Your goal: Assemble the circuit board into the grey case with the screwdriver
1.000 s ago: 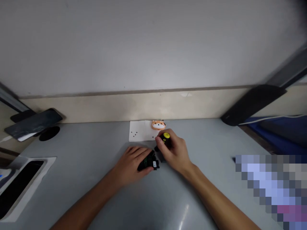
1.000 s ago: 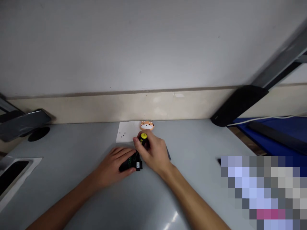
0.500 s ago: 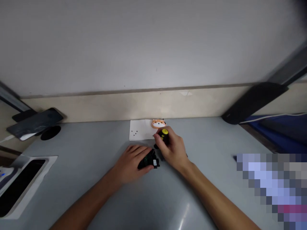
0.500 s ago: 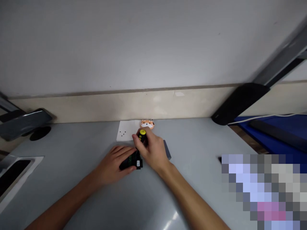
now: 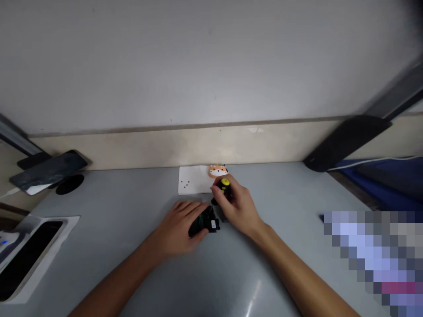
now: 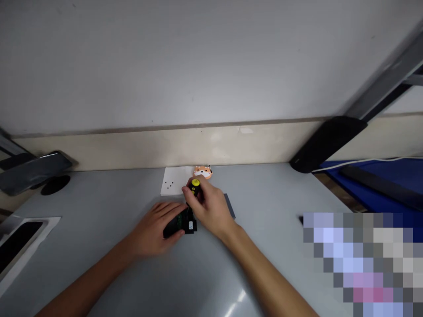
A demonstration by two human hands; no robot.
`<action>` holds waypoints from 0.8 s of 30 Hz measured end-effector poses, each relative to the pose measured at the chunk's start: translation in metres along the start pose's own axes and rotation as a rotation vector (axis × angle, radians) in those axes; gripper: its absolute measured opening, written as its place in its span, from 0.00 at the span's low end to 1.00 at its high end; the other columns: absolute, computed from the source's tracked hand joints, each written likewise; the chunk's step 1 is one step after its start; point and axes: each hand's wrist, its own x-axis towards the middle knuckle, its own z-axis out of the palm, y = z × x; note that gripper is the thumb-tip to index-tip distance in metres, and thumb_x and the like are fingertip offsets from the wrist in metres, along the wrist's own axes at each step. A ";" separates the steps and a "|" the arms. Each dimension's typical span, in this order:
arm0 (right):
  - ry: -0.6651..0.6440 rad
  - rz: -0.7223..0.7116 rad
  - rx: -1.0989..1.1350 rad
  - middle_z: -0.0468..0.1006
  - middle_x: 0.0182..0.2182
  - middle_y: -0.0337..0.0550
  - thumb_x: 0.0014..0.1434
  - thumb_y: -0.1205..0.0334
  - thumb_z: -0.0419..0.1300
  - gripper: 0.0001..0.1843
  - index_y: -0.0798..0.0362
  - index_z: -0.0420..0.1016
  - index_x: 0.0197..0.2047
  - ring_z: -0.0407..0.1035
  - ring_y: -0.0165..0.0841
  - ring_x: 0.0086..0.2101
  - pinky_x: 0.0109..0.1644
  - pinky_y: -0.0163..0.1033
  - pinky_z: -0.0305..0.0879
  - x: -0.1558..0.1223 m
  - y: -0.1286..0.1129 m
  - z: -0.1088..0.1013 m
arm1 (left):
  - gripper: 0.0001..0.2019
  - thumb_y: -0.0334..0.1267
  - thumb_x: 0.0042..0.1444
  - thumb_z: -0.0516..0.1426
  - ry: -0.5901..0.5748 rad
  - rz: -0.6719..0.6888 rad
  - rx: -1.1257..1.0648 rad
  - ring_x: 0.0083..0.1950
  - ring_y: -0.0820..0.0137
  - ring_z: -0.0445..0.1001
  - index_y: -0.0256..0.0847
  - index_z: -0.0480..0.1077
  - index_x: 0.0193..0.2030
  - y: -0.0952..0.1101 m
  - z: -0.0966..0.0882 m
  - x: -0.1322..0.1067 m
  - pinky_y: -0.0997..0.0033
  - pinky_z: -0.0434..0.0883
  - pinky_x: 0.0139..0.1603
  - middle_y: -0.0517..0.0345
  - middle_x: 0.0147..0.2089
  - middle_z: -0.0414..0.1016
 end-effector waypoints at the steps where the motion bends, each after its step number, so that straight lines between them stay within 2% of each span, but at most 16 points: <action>1: -0.008 -0.011 -0.001 0.69 0.25 0.34 0.68 0.53 0.56 0.08 0.48 0.68 0.41 0.60 0.29 0.24 0.29 0.36 0.57 -0.001 -0.001 -0.001 | 0.28 0.42 0.64 0.59 -0.003 0.003 0.003 0.65 0.58 0.69 0.50 0.60 0.70 0.000 0.000 0.000 0.53 0.64 0.68 0.54 0.66 0.70; 4: -0.037 -0.038 0.000 0.68 0.26 0.34 0.67 0.58 0.57 0.04 0.48 0.68 0.40 0.59 0.29 0.24 0.29 0.36 0.57 -0.002 -0.003 -0.003 | 0.28 0.42 0.63 0.60 0.003 0.013 0.017 0.64 0.58 0.69 0.49 0.60 0.69 -0.004 -0.003 0.000 0.53 0.64 0.67 0.53 0.65 0.71; 6: -0.053 -0.056 0.010 0.68 0.26 0.34 0.66 0.61 0.57 0.02 0.48 0.69 0.39 0.59 0.29 0.25 0.30 0.36 0.57 -0.002 -0.006 -0.005 | 0.24 0.39 0.63 0.58 0.061 -0.020 0.048 0.64 0.58 0.69 0.47 0.64 0.66 -0.009 -0.010 0.000 0.54 0.64 0.66 0.52 0.63 0.72; 9: -0.057 -0.090 0.076 0.70 0.30 0.38 0.64 0.64 0.55 0.04 0.50 0.70 0.36 0.63 0.31 0.29 0.35 0.38 0.60 0.002 -0.012 -0.008 | 0.11 0.34 0.62 0.55 0.141 -0.161 0.101 0.53 0.60 0.74 0.45 0.71 0.51 -0.016 -0.024 0.000 0.57 0.68 0.57 0.53 0.50 0.77; 11: -0.061 -0.092 0.172 0.71 0.33 0.41 0.62 0.66 0.54 0.06 0.50 0.70 0.34 0.66 0.34 0.34 0.40 0.40 0.63 0.004 -0.014 -0.010 | 0.07 0.32 0.60 0.54 0.077 -0.258 0.095 0.41 0.64 0.75 0.45 0.71 0.43 -0.018 -0.031 0.000 0.63 0.69 0.46 0.59 0.38 0.77; 14: -0.139 -0.020 0.417 0.73 0.34 0.42 0.62 0.66 0.51 0.08 0.50 0.68 0.32 0.68 0.36 0.36 0.43 0.43 0.65 0.006 -0.015 -0.010 | 0.07 0.34 0.61 0.53 -0.045 -0.337 0.039 0.30 0.69 0.70 0.47 0.70 0.43 -0.017 -0.034 0.000 0.69 0.64 0.33 0.64 0.29 0.72; 16: -0.182 0.048 0.562 0.74 0.33 0.42 0.62 0.66 0.51 0.07 0.50 0.68 0.34 0.69 0.36 0.35 0.42 0.43 0.65 0.005 -0.013 -0.007 | 0.08 0.36 0.61 0.53 -0.066 -0.338 0.020 0.28 0.70 0.69 0.47 0.71 0.44 -0.014 -0.032 0.000 0.71 0.61 0.31 0.65 0.28 0.71; 18: -0.171 0.093 0.638 0.73 0.29 0.40 0.62 0.66 0.51 0.07 0.50 0.68 0.34 0.68 0.35 0.32 0.40 0.43 0.64 0.003 -0.011 -0.002 | 0.08 0.35 0.60 0.53 -0.060 -0.332 0.024 0.29 0.70 0.70 0.48 0.71 0.44 -0.012 -0.029 0.000 0.71 0.61 0.31 0.65 0.29 0.73; 24: -0.103 0.137 0.676 0.65 0.26 0.38 0.59 0.65 0.51 0.04 0.48 0.63 0.32 0.62 0.33 0.27 0.33 0.40 0.61 0.001 -0.008 0.009 | 0.09 0.32 0.59 0.52 -0.040 -0.337 0.050 0.29 0.69 0.72 0.47 0.70 0.43 -0.012 -0.024 0.001 0.70 0.61 0.32 0.64 0.31 0.75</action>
